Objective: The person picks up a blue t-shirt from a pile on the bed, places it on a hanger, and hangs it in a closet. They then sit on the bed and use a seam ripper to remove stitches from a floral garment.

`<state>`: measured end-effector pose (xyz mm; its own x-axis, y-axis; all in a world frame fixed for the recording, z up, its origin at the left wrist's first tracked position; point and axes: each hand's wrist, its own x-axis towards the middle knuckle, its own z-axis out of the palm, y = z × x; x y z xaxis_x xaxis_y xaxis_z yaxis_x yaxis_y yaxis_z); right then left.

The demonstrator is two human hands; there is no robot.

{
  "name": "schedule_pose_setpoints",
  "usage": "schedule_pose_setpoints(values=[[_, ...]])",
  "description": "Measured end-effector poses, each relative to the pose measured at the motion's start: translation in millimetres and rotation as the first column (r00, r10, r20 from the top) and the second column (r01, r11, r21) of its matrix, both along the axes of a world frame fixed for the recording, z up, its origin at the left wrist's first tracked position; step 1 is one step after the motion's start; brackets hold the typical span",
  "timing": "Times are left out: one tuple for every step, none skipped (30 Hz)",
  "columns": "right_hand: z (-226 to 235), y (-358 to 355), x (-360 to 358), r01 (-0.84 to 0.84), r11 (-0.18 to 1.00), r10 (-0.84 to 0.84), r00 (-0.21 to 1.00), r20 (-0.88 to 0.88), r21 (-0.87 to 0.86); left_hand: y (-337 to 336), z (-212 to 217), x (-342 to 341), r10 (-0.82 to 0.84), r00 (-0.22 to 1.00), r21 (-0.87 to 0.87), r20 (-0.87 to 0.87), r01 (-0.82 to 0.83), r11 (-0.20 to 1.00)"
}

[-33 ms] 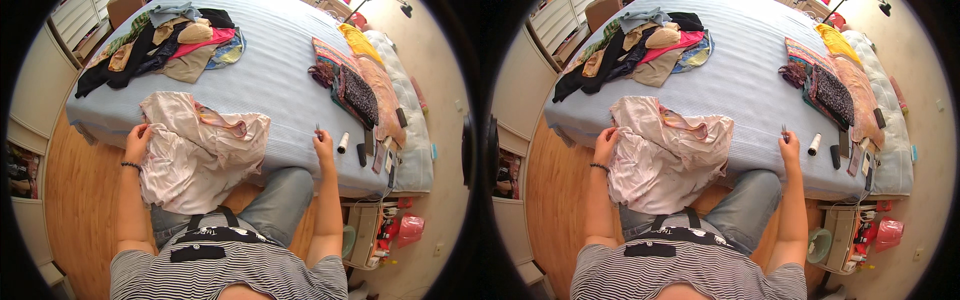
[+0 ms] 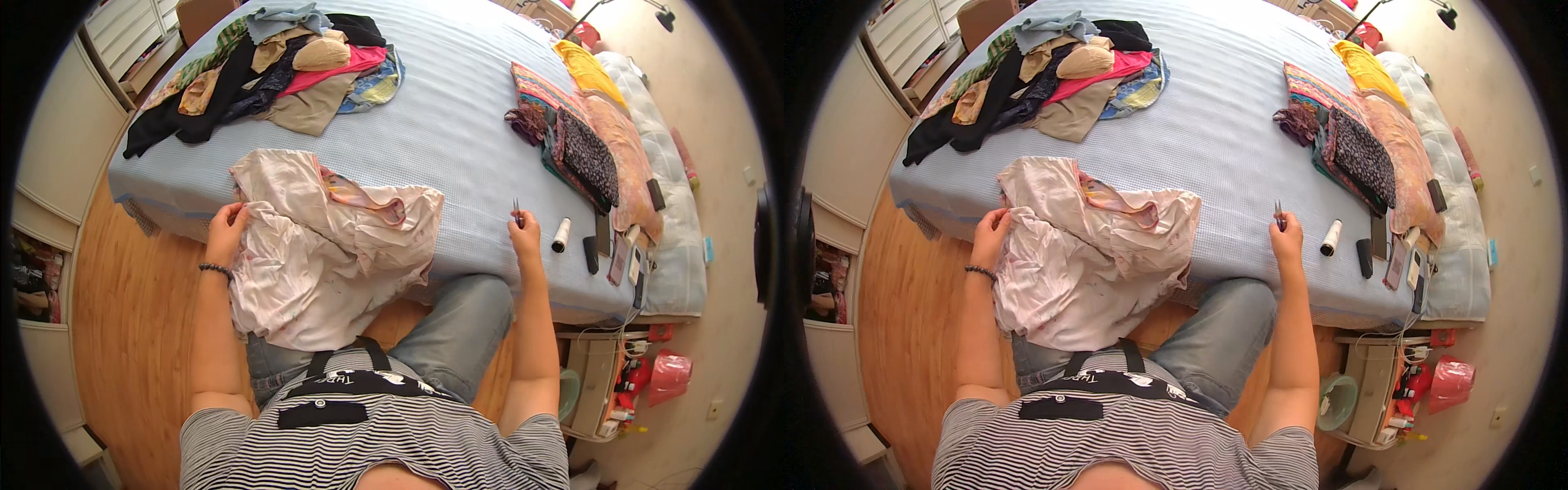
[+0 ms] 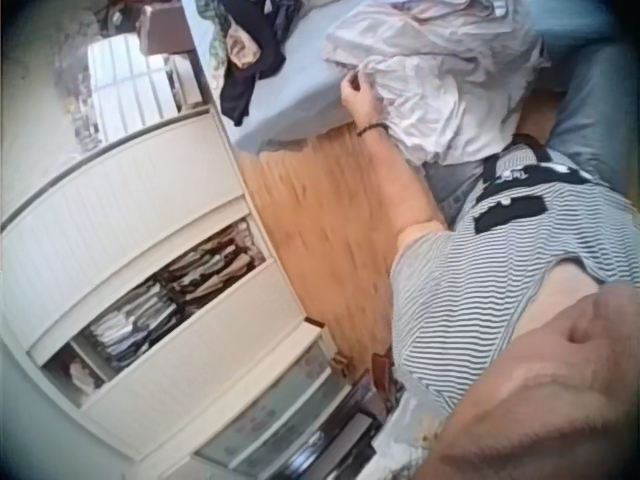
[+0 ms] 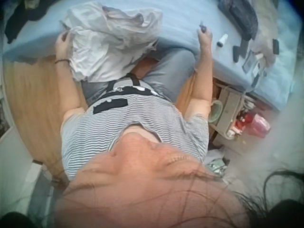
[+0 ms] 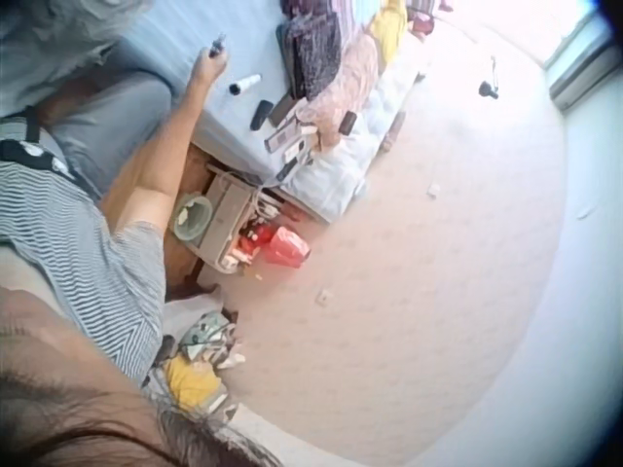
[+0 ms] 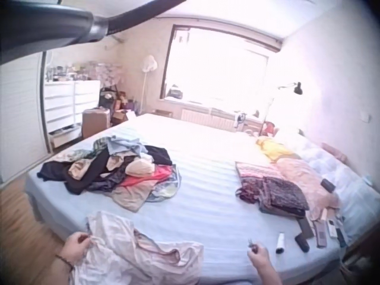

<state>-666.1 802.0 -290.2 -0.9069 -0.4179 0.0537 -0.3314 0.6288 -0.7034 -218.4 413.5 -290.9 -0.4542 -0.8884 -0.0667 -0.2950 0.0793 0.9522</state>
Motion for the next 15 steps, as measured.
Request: schedule_pose_setpoints(values=[[-4.4, -7.3, -1.9, 0.031, 0.998, -0.022, 0.988, -0.152, 0.058, -1.8, -3.7, 2.3, 0.000, 1.000, 0.038, 0.005, -0.001, 0.999], [-6.4, -12.4, -5.2, 0.070, 0.992, -0.034, 0.953, -0.303, 0.108, -4.7, -9.0, 3.0, 0.000, 1.000, 0.077, 0.009, 0.000, 0.997], [-7.6, -16.7, -8.9, 0.117, 0.982, -0.039, 0.893, -0.448, 0.148, -6.5, -12.6, 3.4, -0.002, 1.000, 0.114, 0.012, 0.001, 0.993], [-5.8, -21.4, -5.6, 0.193, 0.969, -0.081, 0.839, -0.537, 0.155, -5.8, -12.5, 3.0, 0.012, 1.000, 0.152, -0.021, -0.009, 0.988], [-6.0, -28.7, -1.8, 0.156, 0.975, -0.034, 0.812, -0.583, 0.159, -13.1, -21.5, 6.2, -0.007, 0.999, 0.186, -0.045, 0.015, 0.982], [-6.7, -35.9, 2.5, 0.121, 0.979, 0.009, 0.779, -0.627, 0.165, -14.7, -25.4, 8.7, 0.010, 0.991, 0.289, -0.134, 0.030, 0.957], [0.1, -50.0, 15.5, 0.086, 0.980, 0.055, 0.745, -0.665, 0.177, -8.9, -20.2, 4.7, 0.035, 0.976, 0.390, -0.216, 0.053, 0.919], [9.9, -75.8, 41.1, -0.161, 0.980, 0.199, 0.767, -0.610, 0.117, -8.0, -20.3, 5.6, 0.039, 0.973, 0.443, -0.229, 0.069, 0.894], [21.5, -104.3, 77.1, -0.390, 0.920, 0.342, 0.754, -0.561, 0.037, -9.9, -19.8, 6.7, 0.039, 0.970, 0.494, -0.239, 0.087, 0.865], [35.3, -126.2, 115.3, -0.499, 0.864, 0.463, 0.733, -0.499, 0.069, -11.1, -17.3, 8.4, 0.041, 0.967, 0.541, -0.251, 0.105, 0.834], [45.9, -142.3, 145.0, -0.599, 0.795, 0.573, 0.694, -0.437, 0.092, -8.9, -12.0, 7.6, 0.081, 0.938, 0.514, -0.337, 0.111, 0.851], [50.2, -149.0, 162.8, -0.595, 0.781, 0.602, 0.634, -0.486, 0.190, -5.6, -4.3, 4.7, 0.111, 0.900, 0.486, -0.422, 0.121, 0.866], [51.3, -152.2, 171.3, -0.579, 0.764, 0.630, 0.570, -0.528, 0.287, -6.1, 1.8, 3.0, 0.136, 0.852, 0.456, -0.505, 0.129, 0.881], [46.3, -151.3, 165.1, -0.568, 0.801, 0.595, 0.717, -0.364, 0.190, -11.4, 6.3, 7.0, 0.182, 0.778, 0.459, -0.602, 0.150, 0.876], [37.1, -148.1, 149.9, -0.535, 0.839, 0.544, 0.821, -0.174, 0.100, -15.7, 12.8, 12.4, 0.189, 0.765, 0.451, -0.616, 0.146, 0.881]])
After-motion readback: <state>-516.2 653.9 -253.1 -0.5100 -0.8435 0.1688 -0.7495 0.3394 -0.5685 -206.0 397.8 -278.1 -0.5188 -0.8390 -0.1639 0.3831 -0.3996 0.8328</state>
